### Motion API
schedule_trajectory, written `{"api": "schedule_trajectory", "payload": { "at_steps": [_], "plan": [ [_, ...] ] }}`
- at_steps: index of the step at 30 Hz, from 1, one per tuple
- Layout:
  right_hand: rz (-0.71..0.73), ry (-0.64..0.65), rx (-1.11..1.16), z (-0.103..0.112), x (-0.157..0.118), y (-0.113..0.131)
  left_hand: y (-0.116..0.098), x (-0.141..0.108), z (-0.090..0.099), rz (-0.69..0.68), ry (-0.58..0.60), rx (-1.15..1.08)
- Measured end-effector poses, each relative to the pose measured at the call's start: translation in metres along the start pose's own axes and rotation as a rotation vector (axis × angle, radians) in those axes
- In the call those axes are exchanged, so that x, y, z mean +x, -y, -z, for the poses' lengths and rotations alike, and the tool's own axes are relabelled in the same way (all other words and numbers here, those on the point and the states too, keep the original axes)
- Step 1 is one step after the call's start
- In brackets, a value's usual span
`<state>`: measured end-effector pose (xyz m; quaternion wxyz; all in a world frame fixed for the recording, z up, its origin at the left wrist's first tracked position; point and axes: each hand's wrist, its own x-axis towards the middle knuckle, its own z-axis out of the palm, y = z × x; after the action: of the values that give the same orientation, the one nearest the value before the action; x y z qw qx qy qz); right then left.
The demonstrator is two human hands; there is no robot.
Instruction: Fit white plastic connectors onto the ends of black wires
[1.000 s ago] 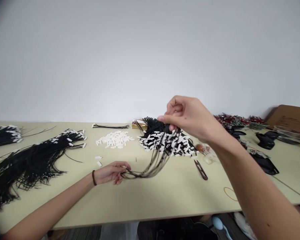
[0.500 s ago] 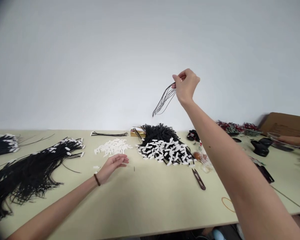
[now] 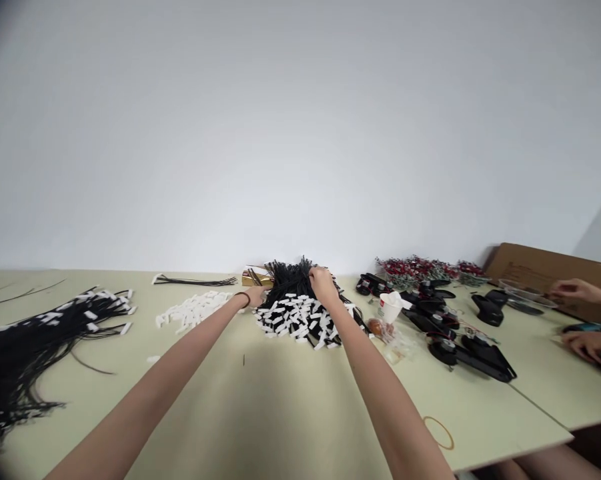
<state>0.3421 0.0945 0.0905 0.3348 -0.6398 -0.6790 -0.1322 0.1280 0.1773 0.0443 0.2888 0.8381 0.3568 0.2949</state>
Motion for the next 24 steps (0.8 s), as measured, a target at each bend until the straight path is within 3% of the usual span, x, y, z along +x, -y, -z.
{"api": "schedule_trajectory", "payload": {
  "at_steps": [5,10,14,19,24],
  "plan": [
    [-0.139,-0.110,0.089,-0.002,0.013,-0.005,0.013,0.010,-0.003,0.102,0.020,0.118],
    [-0.280,-0.186,0.206,-0.008,0.018,-0.007,0.010,0.014,-0.004,0.098,0.012,0.145],
    [-0.272,-0.174,0.270,-0.008,0.012,-0.004,-0.014,0.018,-0.011,0.046,-0.087,0.127],
    [-0.172,-0.102,0.246,-0.004,0.005,0.005,-0.054,0.032,-0.038,0.045,-0.255,0.082],
    [-0.126,-0.021,0.151,0.004,0.005,0.004,-0.084,0.033,-0.061,-0.067,-0.225,0.088]
  ]
}}
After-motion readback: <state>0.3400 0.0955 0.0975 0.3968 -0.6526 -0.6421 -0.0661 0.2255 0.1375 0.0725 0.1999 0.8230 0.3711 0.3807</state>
